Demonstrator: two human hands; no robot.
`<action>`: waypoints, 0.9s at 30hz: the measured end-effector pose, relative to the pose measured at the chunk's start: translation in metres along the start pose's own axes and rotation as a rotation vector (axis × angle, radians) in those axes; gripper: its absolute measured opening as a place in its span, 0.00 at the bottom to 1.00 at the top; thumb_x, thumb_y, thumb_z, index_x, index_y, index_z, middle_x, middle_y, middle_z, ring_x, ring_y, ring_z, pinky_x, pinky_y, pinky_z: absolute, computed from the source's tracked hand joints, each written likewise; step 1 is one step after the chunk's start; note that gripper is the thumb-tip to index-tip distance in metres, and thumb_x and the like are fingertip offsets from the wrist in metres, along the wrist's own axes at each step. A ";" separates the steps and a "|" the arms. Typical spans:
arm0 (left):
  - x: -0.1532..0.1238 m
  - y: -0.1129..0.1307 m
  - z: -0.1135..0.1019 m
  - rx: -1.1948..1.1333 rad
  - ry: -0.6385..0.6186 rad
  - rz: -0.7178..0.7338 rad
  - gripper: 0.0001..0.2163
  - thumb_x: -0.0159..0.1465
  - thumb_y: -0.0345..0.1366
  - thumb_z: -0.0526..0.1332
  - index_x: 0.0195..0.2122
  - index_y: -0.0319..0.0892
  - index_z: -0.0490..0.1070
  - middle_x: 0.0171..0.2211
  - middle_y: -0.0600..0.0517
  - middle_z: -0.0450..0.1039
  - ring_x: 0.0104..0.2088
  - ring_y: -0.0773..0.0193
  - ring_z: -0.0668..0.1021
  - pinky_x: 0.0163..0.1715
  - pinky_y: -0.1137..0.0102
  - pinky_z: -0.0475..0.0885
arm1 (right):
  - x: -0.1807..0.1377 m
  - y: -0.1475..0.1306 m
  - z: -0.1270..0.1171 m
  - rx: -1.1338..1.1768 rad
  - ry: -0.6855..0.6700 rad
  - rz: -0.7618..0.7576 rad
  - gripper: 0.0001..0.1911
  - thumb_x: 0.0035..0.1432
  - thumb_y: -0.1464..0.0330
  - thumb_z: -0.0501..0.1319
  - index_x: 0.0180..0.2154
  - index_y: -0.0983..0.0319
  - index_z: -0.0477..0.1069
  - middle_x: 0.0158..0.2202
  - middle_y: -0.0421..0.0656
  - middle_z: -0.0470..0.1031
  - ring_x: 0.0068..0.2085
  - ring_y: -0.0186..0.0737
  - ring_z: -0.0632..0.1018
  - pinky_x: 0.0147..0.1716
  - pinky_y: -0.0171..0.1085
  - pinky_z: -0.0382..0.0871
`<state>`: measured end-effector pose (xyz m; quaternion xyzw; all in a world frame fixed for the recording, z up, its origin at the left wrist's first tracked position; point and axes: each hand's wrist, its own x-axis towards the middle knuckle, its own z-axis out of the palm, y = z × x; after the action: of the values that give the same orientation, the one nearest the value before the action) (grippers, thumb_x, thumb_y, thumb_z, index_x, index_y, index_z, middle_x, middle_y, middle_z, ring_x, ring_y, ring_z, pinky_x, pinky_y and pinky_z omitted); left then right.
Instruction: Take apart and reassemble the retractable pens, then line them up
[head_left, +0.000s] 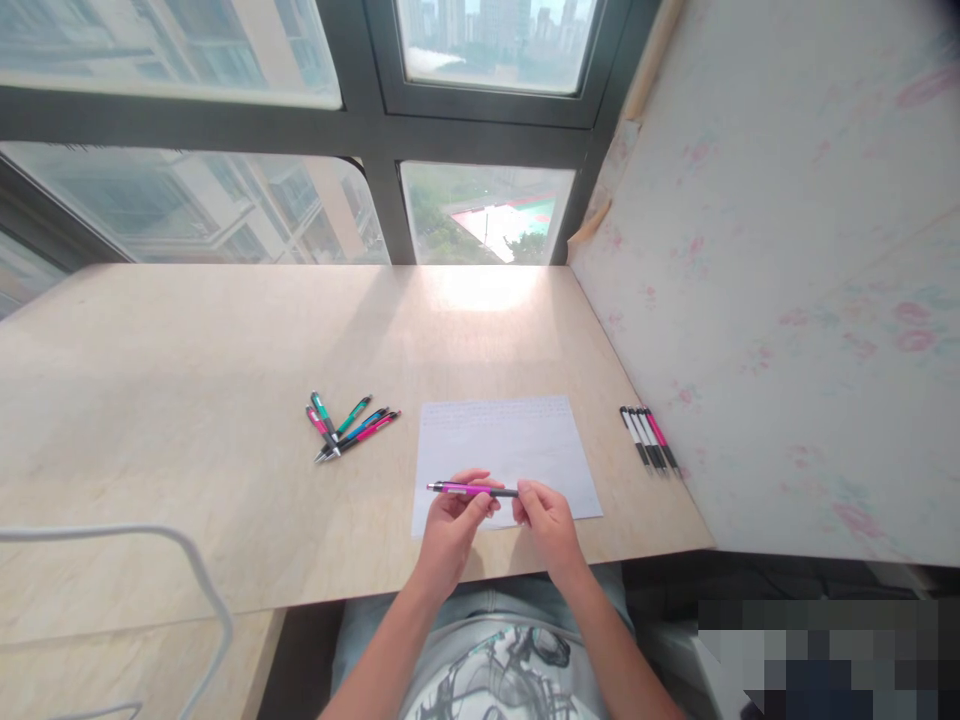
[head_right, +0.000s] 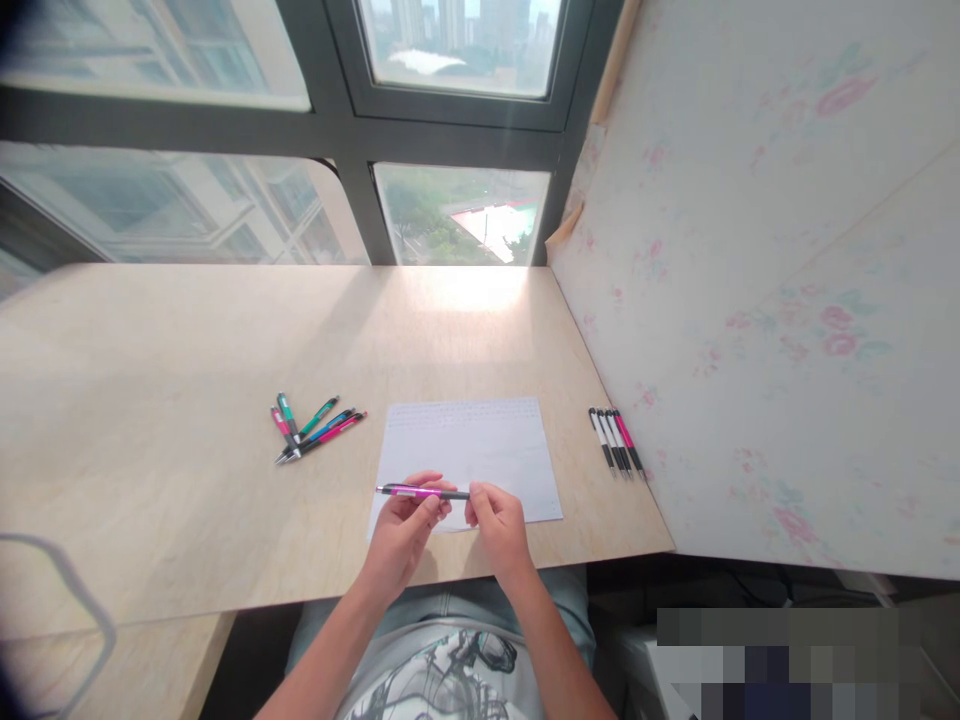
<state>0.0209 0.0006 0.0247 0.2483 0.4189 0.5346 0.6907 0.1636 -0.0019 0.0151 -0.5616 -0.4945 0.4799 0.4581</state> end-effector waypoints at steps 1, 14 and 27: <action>0.000 -0.001 0.000 0.002 0.005 0.001 0.11 0.54 0.35 0.70 0.38 0.40 0.77 0.34 0.47 0.79 0.31 0.65 0.76 0.37 0.69 0.71 | 0.000 0.000 0.000 -0.009 -0.002 -0.003 0.26 0.64 0.54 0.50 0.18 0.61 0.61 0.18 0.37 0.62 0.23 0.33 0.64 0.25 0.34 0.57; 0.002 -0.005 0.005 -0.143 0.181 -0.043 0.10 0.52 0.36 0.72 0.33 0.38 0.76 0.31 0.49 0.78 0.27 0.70 0.75 0.31 0.74 0.70 | 0.000 -0.009 -0.011 -0.270 -0.084 -0.385 0.11 0.64 0.67 0.55 0.31 0.60 0.71 0.29 0.43 0.72 0.31 0.37 0.71 0.30 0.35 0.65; 0.004 -0.005 0.001 -0.088 0.027 -0.063 0.09 0.53 0.36 0.71 0.34 0.39 0.78 0.34 0.47 0.79 0.31 0.66 0.78 0.34 0.71 0.72 | 0.005 -0.003 -0.014 -0.171 -0.056 -0.233 0.20 0.64 0.59 0.54 0.23 0.61 0.71 0.23 0.41 0.72 0.28 0.36 0.72 0.28 0.35 0.64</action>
<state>0.0248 0.0027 0.0202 0.1972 0.4120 0.5336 0.7118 0.1775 0.0030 0.0197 -0.5237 -0.6078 0.3952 0.4474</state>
